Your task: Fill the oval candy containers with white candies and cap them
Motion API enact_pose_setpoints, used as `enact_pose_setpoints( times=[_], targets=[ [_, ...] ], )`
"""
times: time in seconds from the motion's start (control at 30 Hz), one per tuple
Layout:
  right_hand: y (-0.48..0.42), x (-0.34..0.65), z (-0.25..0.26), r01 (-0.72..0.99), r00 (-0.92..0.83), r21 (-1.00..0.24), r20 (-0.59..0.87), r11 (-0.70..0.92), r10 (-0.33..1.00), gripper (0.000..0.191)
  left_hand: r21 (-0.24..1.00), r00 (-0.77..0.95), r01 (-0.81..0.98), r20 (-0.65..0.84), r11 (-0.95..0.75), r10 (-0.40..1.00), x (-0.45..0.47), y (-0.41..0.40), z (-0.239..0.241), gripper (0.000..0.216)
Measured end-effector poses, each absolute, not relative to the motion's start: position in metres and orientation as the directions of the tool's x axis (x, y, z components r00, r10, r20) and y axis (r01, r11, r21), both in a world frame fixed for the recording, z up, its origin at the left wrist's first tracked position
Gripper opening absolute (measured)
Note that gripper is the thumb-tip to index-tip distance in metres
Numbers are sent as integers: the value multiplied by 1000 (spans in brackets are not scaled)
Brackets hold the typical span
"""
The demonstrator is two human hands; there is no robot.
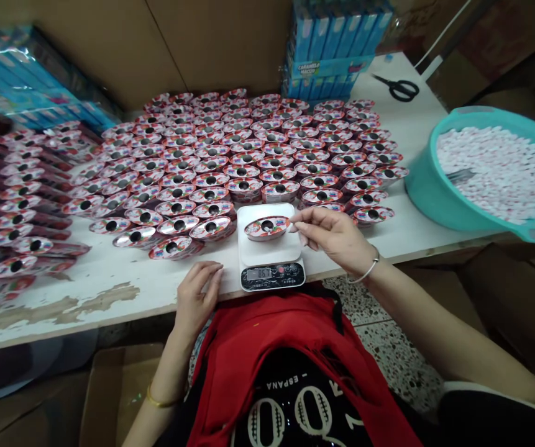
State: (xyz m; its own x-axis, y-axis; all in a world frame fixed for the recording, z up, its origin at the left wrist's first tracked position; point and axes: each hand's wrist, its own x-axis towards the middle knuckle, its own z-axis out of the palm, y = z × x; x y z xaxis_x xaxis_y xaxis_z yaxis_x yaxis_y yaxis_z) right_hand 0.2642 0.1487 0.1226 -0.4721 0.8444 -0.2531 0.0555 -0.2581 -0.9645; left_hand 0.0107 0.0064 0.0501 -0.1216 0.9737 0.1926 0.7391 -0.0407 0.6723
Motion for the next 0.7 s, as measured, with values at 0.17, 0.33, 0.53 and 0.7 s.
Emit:
enact_pose_setpoints(
  times=[0.17,0.33,0.53,0.7],
  targets=[
    [156,234,122,131,-545,-990,-111,-46,831,16,668,-109,742,190,-47,976,10,3,49,15],
    [158,236,120,128,-472,-992,-57,5,880,28,667,-111,741,236,-78,965,13,16,61,16],
    [134,264,124,-95,-363,-910,-345,-403,865,28,480,124,830,340,-285,932,52,72,87,63],
    [109,281,116,-88,-234,-814,-544,-574,806,39,400,316,839,192,-368,929,54,97,107,35]
  ],
)
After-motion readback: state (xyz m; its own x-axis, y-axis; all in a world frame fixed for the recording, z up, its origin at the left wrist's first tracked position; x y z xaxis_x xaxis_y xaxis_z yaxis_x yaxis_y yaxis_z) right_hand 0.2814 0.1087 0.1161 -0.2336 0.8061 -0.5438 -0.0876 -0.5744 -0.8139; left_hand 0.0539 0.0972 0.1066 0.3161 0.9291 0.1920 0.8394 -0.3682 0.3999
